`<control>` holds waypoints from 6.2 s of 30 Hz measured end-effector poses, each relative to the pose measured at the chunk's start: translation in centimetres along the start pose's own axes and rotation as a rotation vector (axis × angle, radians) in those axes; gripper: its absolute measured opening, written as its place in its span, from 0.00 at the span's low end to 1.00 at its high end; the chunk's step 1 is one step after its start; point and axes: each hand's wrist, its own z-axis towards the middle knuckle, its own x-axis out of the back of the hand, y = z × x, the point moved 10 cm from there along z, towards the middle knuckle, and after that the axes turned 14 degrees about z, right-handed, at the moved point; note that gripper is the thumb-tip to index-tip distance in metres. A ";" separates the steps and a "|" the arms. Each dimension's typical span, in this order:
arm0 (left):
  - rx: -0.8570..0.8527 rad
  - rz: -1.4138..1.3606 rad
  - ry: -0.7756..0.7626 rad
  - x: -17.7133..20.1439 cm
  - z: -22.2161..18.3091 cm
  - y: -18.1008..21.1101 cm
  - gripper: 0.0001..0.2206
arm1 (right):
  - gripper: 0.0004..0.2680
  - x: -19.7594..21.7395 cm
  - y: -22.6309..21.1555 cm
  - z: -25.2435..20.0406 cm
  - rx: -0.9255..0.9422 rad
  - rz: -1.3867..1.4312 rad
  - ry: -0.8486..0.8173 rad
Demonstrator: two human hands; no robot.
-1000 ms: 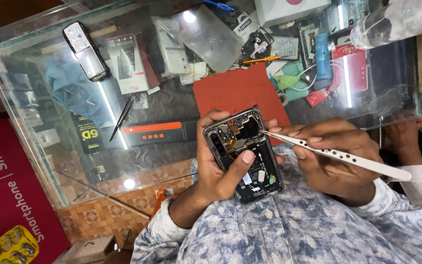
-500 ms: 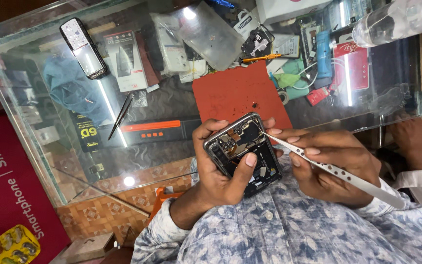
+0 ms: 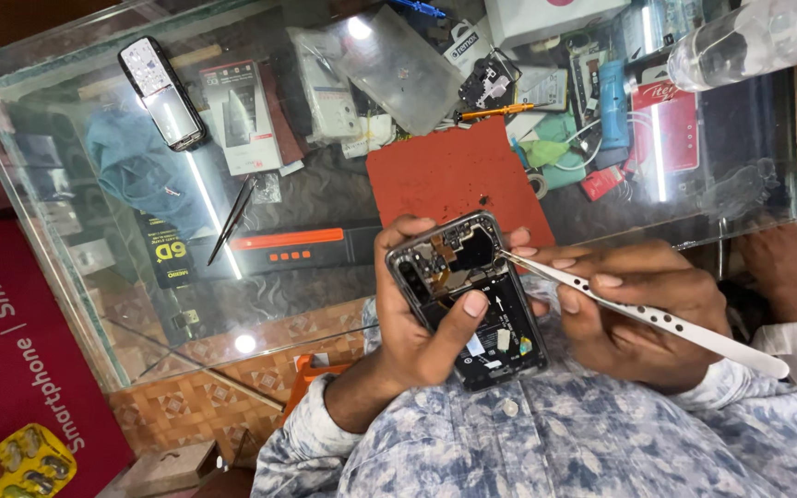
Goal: The person disassembles a smartphone by removing screws and prying open the casing. They use tweezers to lift and remove internal components, including a metal bracket and ribbon cables, while working at a cluttered repair bench.
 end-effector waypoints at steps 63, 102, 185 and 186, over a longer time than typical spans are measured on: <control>0.256 -0.842 -0.256 0.5 0.4 -5.8 0.25 | 0.08 3.0 0.0 -1.2 0.129 0.093 0.310; 0.807 -0.312 -0.212 -4.5 2.8 -22.1 0.18 | 0.10 42.3 30.1 -26.9 -0.505 -0.076 1.198; 0.759 -0.227 -0.244 -12.6 6.6 -30.3 0.16 | 0.14 32.6 12.2 -19.0 0.104 0.133 0.642; 0.751 -0.223 -0.247 -12.7 6.9 -30.4 0.16 | 0.14 32.2 11.8 -18.3 0.067 0.100 0.617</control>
